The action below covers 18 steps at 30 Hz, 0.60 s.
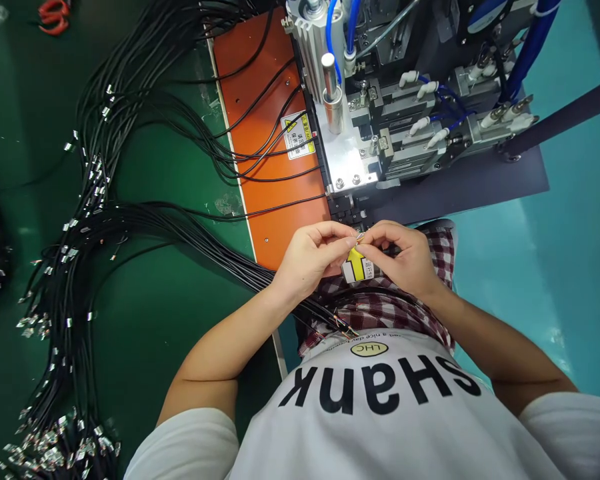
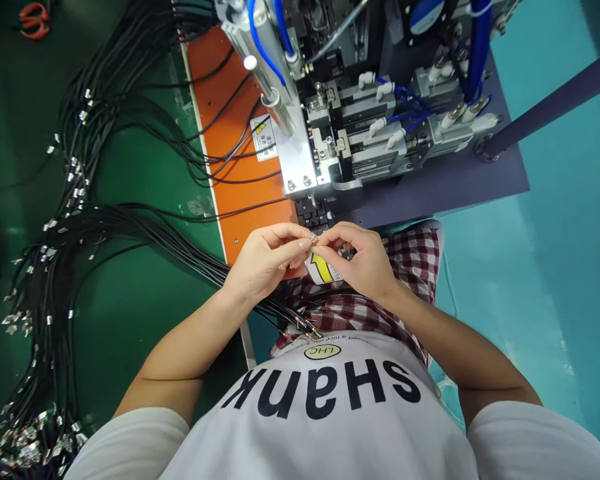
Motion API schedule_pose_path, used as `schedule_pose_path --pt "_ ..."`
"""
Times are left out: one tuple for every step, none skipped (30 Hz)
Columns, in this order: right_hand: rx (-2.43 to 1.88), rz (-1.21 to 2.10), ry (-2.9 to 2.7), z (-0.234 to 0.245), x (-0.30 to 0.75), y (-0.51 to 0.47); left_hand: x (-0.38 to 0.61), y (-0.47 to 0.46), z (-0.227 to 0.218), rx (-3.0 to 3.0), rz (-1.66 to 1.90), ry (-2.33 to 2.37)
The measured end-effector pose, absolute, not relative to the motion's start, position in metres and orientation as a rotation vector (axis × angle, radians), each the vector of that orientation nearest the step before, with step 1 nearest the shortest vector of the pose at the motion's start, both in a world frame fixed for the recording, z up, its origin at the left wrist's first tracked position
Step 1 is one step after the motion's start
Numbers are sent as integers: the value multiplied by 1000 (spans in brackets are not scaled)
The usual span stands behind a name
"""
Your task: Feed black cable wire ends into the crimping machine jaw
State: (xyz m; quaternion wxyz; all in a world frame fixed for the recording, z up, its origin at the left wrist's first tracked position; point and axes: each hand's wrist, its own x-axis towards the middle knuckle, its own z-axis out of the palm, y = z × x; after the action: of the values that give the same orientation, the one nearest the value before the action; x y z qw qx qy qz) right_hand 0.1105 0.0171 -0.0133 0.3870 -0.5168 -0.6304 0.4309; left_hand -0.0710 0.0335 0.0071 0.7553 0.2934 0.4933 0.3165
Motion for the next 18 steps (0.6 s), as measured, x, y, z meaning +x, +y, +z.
schedule_pose_path --pt "-1315 1094 -1608 -13 110 17 -71 34 7 632 686 1076" --pt "-1314 1092 -1610 -13 110 16 -72 34 7 625 683 1071" --pt "-1312 1091 -1611 -12 110 16 -72 34 7 618 685 1064" --pt "-1309 1088 -1610 -12 110 16 -73 34 6 614 691 1055" --pt "-1307 1083 -1610 -12 110 16 -73 34 6 615 698 1050" --pt "-1306 1077 -1611 -12 110 15 -74 33 6 623 705 1048" --pt "-1305 1068 -1613 -12 110 15 -74 33 6 637 707 1051" --pt "-1303 1054 -1616 -12 110 15 -74 33 6 656 707 1058" --pt "-1300 1039 -1619 -12 111 15 -74 32 6 674 706 1066" --pt "-1296 1027 -1620 -12 111 15 -74 32 6 690 706 1073" --pt "-1289 1016 -1619 -12 111 15 -74 31 7 699 708 1080" --pt "-1283 1008 -1616 -12 111 14 -74 31 7 704 710 1088" --pt "-1279 1004 -1612 -13 111 14 -73 30 6 706 713 1096" --pt "-1277 1004 -1610 -13 111 13 -73 30 6 706 718 1103" --pt "-1276 1002 -1608 -14 111 13 -72 29 5 705 720 1108" --pt "-1277 997 -1607 -15 111 12 -72 29 4 705 722 1113" --pt "-1279 994 -1607 -16 110 12 -72 29 2 701 726 1115" --pt "-1282 992 -1608 -17 110 11 -72 28 1 695 728 1114"
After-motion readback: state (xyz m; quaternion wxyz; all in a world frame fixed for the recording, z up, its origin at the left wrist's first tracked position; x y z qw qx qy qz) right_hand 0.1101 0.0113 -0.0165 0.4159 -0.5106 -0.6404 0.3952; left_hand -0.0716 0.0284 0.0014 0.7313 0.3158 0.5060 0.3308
